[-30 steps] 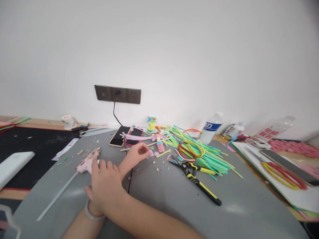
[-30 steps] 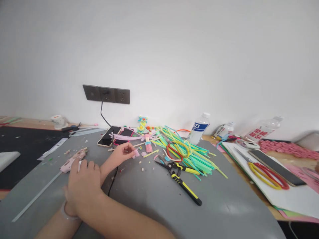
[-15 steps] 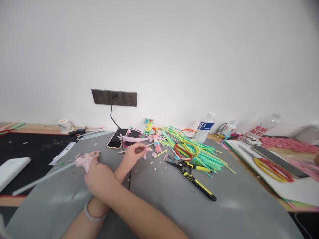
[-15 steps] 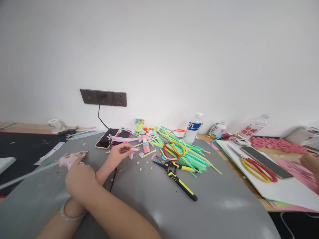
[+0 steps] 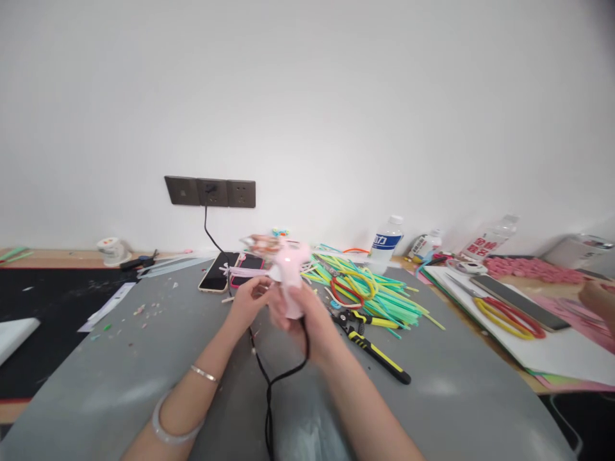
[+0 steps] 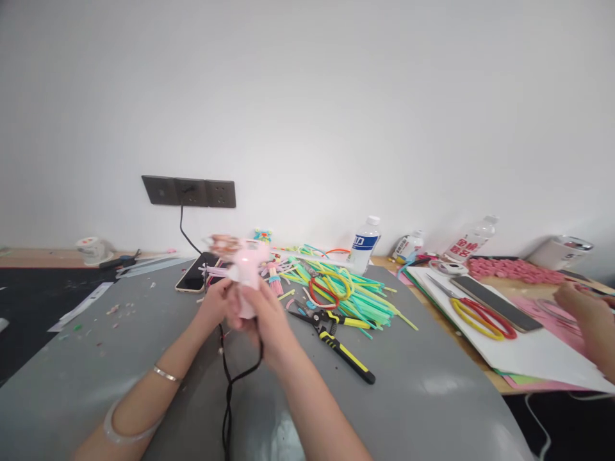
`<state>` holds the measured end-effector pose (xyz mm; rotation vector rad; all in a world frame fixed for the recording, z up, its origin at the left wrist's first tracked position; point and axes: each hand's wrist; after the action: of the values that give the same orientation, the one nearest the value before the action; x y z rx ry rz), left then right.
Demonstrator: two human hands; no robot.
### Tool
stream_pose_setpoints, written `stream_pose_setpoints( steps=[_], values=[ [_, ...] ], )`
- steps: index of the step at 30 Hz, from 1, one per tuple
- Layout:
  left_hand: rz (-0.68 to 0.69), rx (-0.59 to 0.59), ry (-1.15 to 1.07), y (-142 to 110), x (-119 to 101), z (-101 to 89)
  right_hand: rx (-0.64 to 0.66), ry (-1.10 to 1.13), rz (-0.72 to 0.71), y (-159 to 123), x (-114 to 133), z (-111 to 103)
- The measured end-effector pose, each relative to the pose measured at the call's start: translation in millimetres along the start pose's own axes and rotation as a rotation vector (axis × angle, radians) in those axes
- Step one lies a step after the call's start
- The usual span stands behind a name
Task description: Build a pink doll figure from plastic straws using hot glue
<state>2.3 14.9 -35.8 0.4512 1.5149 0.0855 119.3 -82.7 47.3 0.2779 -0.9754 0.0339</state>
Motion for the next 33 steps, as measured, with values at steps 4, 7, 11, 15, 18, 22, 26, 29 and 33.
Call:
stream_pose_setpoints(
  steps=[4, 7, 11, 15, 18, 22, 26, 29, 33],
  values=[
    [-0.073, 0.037, -0.081, 0.5, -9.0, -1.3, -0.112, -0.041, 0.011, -35.8, 21.6, -43.0],
    [-0.076, 0.04, -0.098, -0.5, -15.4, -0.3, -0.161, -0.101, 0.065, -53.3, 13.1, -63.5],
    [-0.054, 0.071, -0.09, -1.6, -18.3, 1.5, -0.199, -0.2, 0.135, -62.0, -7.1, -73.6],
    [-0.052, 0.068, -0.068, -1.6, -18.6, 2.7, -0.252, -0.247, 0.13, -59.2, -18.4, -72.7],
    [-0.035, 0.066, -0.049, -1.8, -18.3, 2.9, -0.266, -0.261, 0.116, -56.8, -20.2, -72.2],
    [-0.035, 0.08, -0.035, -2.7, -18.5, 2.3, -0.257, -0.256, 0.126, -57.1, -20.0, -72.9],
    [-0.03, 0.094, -0.009, -2.8, -19.3, 1.3, -0.28, -0.291, 0.11, -57.9, -20.2, -72.9],
    [-0.019, 0.097, 0.001, -2.5, -19.5, 1.4, -0.295, -0.315, 0.106, -57.5, -20.9, -72.6],
    [-0.02, 0.092, 0.006, -2.8, -20.6, 2.3, -0.293, -0.328, 0.105, -56.9, -22.2, -72.6]
  ],
)
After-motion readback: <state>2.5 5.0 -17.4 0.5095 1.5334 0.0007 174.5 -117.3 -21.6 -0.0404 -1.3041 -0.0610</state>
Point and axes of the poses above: each hand's wrist, its own y-axis towards the middle knuckle, its own z-axis out of the palm, x = y × z, and after that the axes turned 5 degrees about -y, right-handed
